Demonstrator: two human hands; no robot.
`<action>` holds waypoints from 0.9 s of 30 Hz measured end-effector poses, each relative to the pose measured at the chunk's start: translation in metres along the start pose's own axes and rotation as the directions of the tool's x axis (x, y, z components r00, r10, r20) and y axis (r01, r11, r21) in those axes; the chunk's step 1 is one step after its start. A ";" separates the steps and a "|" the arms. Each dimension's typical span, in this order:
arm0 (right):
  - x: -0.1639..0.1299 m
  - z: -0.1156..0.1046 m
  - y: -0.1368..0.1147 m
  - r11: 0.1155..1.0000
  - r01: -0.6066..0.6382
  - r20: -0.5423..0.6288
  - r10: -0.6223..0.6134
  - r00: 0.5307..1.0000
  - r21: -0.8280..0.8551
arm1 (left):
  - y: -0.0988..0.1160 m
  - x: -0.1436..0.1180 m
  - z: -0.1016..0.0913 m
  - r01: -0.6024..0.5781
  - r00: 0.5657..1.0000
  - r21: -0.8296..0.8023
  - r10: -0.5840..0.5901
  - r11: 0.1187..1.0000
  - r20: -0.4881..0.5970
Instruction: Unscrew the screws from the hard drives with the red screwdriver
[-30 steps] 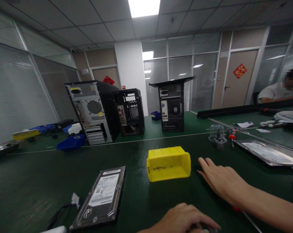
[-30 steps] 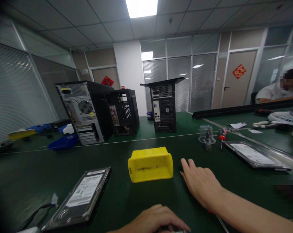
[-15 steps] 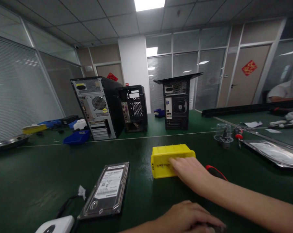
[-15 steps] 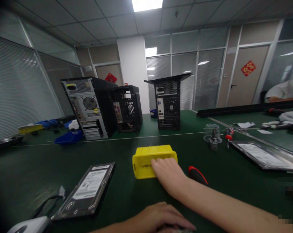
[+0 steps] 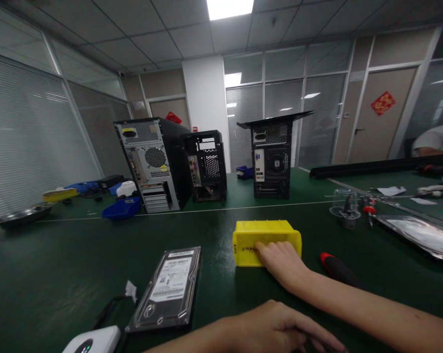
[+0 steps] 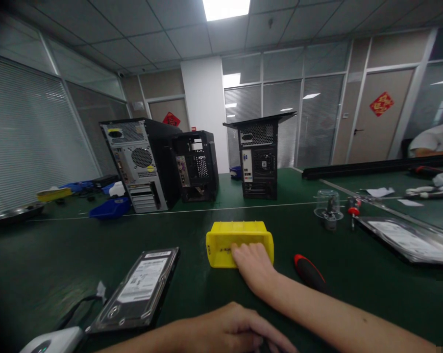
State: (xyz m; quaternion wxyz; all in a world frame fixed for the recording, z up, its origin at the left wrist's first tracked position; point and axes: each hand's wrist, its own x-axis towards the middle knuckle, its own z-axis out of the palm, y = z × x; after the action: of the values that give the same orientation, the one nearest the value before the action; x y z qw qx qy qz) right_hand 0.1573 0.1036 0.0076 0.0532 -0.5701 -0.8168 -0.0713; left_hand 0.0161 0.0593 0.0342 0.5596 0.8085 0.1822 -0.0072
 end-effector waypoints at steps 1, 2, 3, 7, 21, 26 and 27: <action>0.000 -0.001 0.000 1.000 -0.025 0.018 0.025 1.000 0.009 | 0.000 0.000 0.000 0.004 1.000 -0.006 -0.004 1.000 0.000; 0.000 -0.003 0.000 0.999 -0.048 0.035 0.048 0.998 0.019 | 0.001 0.000 0.000 0.008 1.000 -0.010 -0.008 1.000 0.004; -0.001 -0.004 0.000 0.997 -0.066 0.050 0.065 0.997 0.030 | 0.001 0.000 0.001 0.013 1.000 -0.014 -0.013 1.000 0.009; -0.003 -0.011 0.001 0.993 -0.079 0.081 0.072 0.994 0.091 | 0.002 0.001 0.002 0.008 1.000 -0.020 -0.008 1.000 0.000; -0.036 -0.030 0.008 0.966 -0.039 0.036 0.031 0.999 0.256 | 0.000 0.003 -0.005 0.000 0.999 0.018 -0.001 1.000 0.053; -0.081 -0.033 0.022 0.951 -0.011 -0.014 0.016 1.000 0.310 | 0.008 -0.024 -0.014 -0.038 0.999 0.102 0.038 0.994 0.007; -0.090 -0.033 0.023 0.947 0.009 -0.020 -0.002 1.000 0.321 | 0.010 -0.034 -0.014 -0.043 0.999 0.124 0.044 0.991 -0.005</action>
State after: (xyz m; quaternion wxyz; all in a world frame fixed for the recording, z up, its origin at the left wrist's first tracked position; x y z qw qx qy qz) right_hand 0.2099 0.0221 0.0259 0.1528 -0.5508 -0.8185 0.0568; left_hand -0.0151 0.0594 0.0559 0.5077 0.8454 0.1658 -0.0029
